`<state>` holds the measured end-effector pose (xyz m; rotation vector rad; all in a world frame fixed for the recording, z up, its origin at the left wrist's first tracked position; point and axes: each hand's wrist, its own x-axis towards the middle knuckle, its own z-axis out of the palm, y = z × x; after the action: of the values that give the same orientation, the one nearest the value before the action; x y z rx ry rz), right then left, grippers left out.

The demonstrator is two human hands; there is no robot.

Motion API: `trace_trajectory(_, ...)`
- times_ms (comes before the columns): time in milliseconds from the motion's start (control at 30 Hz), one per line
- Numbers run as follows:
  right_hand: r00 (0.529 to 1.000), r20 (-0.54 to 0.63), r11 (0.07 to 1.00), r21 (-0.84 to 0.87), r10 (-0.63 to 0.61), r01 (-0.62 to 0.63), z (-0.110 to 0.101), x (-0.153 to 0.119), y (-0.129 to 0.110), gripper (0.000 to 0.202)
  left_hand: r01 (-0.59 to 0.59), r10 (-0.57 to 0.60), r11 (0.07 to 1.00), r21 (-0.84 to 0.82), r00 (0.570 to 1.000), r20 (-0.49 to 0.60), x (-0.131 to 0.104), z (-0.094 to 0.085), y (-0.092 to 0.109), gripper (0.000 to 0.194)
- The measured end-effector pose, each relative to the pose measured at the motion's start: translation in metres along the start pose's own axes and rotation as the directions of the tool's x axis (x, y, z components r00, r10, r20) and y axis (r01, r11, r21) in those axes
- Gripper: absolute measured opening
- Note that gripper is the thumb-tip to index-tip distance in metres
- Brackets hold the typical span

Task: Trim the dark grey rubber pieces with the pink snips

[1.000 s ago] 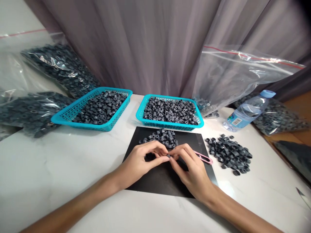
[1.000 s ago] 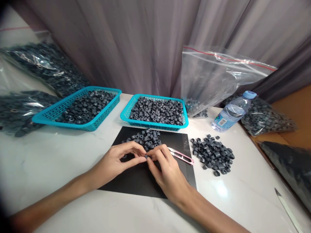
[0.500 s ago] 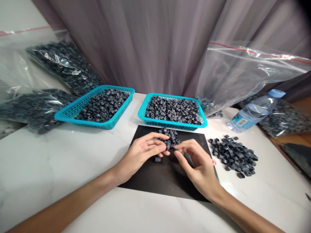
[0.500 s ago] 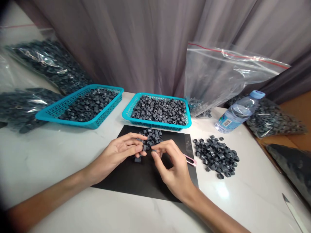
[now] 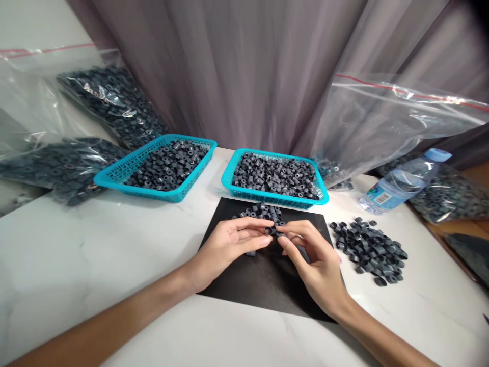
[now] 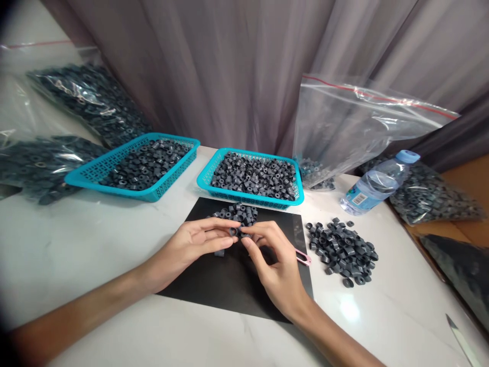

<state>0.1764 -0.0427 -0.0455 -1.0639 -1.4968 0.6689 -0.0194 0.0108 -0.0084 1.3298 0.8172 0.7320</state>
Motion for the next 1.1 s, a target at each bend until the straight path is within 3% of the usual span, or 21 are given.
trace_trajectory(167, 0.999, 0.009, 0.997, 0.075, 0.035, -0.036, 0.0025, 0.0000, 0.0002, 0.016, -0.011, 0.011, 1.000, 0.003, 1.000, -0.025, -0.0005, 0.0012, -0.0011, 0.025)
trace_trajectory(300, 0.998, 0.034, 0.993, 0.101, 0.058, -0.061, 0.0028, -0.0002, -0.0005, 0.017, -0.004, 0.004, 1.000, 0.003, 0.999, -0.032, 0.0005, -0.0001, -0.0009, 0.029)
trace_trajectory(667, 0.999, 0.033, 1.000, 0.010, 0.014, -0.015, 0.0009, -0.0010, -0.0016, 0.012, -0.135, 0.136, 0.986, 0.097, 0.991, -0.007, -0.0018, -0.0016, -0.0072, 0.022)
trace_trajectory(900, 1.000, 0.027, 1.000, 0.004, 0.007, -0.007, 0.0008, -0.0022, 0.0012, 0.013, -0.139, 0.141, 0.984, 0.108, 0.990, -0.005, -0.0011, -0.0017, -0.0078, 0.021)
trace_trajectory(1100, 1.000, 0.029, 1.000, -0.007, 0.012, -0.012, 0.0013, -0.0010, -0.0012, 0.011, -0.172, 0.182, 0.961, 0.215, 0.983, -0.030, 0.0001, -0.0034, -0.0066, 0.020)
